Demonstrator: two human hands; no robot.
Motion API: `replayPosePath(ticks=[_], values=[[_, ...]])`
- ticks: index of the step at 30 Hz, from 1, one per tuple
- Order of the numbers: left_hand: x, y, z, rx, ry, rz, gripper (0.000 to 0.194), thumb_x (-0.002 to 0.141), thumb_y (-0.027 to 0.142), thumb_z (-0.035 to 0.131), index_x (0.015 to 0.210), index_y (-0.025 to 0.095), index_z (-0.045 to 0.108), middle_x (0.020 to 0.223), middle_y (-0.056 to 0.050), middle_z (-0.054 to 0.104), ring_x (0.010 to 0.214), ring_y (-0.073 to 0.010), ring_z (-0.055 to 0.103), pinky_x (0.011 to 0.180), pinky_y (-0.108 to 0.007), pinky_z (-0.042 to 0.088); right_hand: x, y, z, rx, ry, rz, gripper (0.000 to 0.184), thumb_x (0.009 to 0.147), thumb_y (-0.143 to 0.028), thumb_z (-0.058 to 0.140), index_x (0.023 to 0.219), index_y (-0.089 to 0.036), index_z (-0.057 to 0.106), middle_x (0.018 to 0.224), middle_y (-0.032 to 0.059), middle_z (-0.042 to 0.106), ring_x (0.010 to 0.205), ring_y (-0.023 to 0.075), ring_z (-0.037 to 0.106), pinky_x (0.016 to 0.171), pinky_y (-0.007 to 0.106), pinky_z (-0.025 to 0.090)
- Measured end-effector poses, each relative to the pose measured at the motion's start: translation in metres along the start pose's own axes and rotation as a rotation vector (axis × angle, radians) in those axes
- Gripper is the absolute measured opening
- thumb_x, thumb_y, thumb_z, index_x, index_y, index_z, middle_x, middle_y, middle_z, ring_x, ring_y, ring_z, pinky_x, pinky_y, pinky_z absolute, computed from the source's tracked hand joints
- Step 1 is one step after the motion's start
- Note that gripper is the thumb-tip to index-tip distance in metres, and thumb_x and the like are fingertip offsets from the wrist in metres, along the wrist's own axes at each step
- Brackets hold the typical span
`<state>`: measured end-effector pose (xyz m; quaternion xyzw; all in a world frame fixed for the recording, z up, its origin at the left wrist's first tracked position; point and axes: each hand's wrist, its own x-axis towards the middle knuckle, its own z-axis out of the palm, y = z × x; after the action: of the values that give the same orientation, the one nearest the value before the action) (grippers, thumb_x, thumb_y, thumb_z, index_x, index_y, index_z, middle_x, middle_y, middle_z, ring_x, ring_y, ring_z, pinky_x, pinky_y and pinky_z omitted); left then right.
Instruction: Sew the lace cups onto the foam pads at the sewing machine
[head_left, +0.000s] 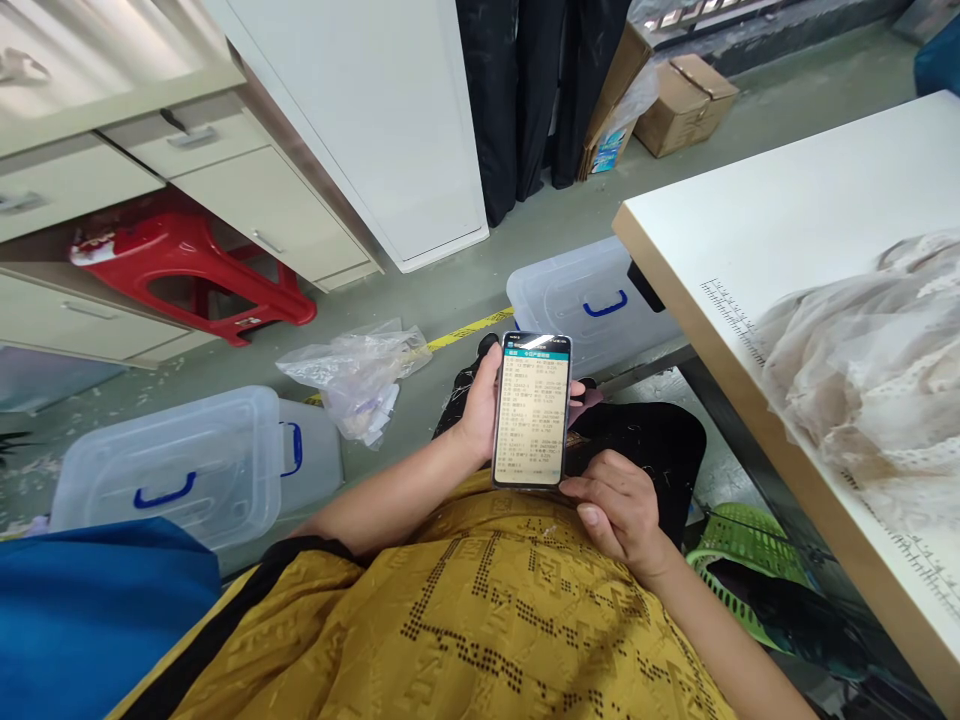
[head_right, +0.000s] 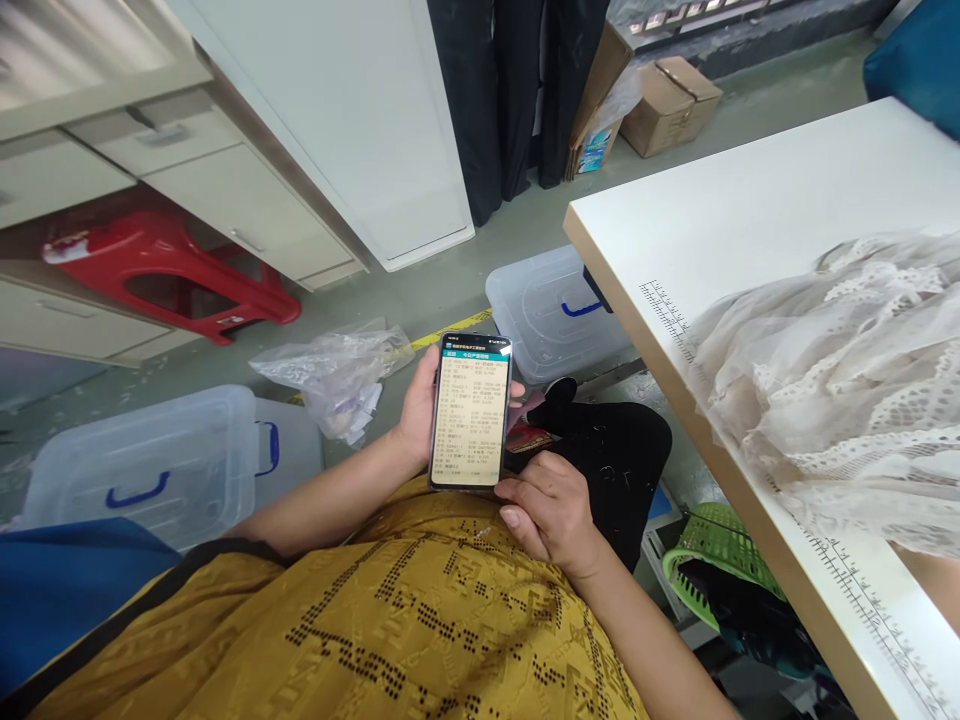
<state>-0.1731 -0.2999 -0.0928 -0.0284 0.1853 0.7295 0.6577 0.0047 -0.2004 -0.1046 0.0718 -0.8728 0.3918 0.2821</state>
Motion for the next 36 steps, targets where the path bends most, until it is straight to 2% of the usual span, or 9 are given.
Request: replayPosePath(ticks=[12, 17, 36], values=[[0.0002, 0.0005, 0.0011, -0.018, 0.018, -0.009, 0.084, 0.087, 0.074, 0.021, 0.120, 0.008, 0.062, 0.115, -0.020, 0.066, 0.098, -0.0321, 0.066, 0.079, -0.042, 0.052, -0.0016, 0.0001, 0.0016, -0.019, -0.024, -0.017, 0.029, 0.094, -0.028, 0.040, 0.090, -0.016, 0.066, 0.061, 0.0037, 0.056, 0.057, 0.0163, 0.044, 0.055, 0.031, 0.034], [0.0002, 0.0005, 0.0017, -0.021, 0.013, 0.000, 0.084, 0.087, 0.073, 0.019, 0.118, 0.009, 0.062, 0.114, -0.020, 0.067, 0.105, -0.0333, 0.063, 0.084, -0.042, 0.051, -0.0026, 0.0008, 0.0020, -0.025, -0.028, -0.013, 0.031, 0.094, -0.030, 0.039, 0.090, -0.016, 0.067, 0.060, 0.0032, 0.056, 0.057, 0.0160, 0.045, 0.055, 0.031, 0.035], [-0.0002, 0.0014, 0.0026, -0.023, -0.029, 0.000, 0.084, 0.087, 0.073, 0.019, 0.121, 0.009, 0.061, 0.116, -0.020, 0.066, 0.101, -0.0324, 0.066, 0.076, -0.042, 0.054, -0.0001, -0.0006, 0.0003, -0.006, -0.027, -0.003, 0.028, 0.093, -0.028, 0.040, 0.086, -0.017, 0.065, 0.058, 0.0025, 0.057, 0.053, 0.0153, 0.042, 0.053, 0.031, 0.033]])
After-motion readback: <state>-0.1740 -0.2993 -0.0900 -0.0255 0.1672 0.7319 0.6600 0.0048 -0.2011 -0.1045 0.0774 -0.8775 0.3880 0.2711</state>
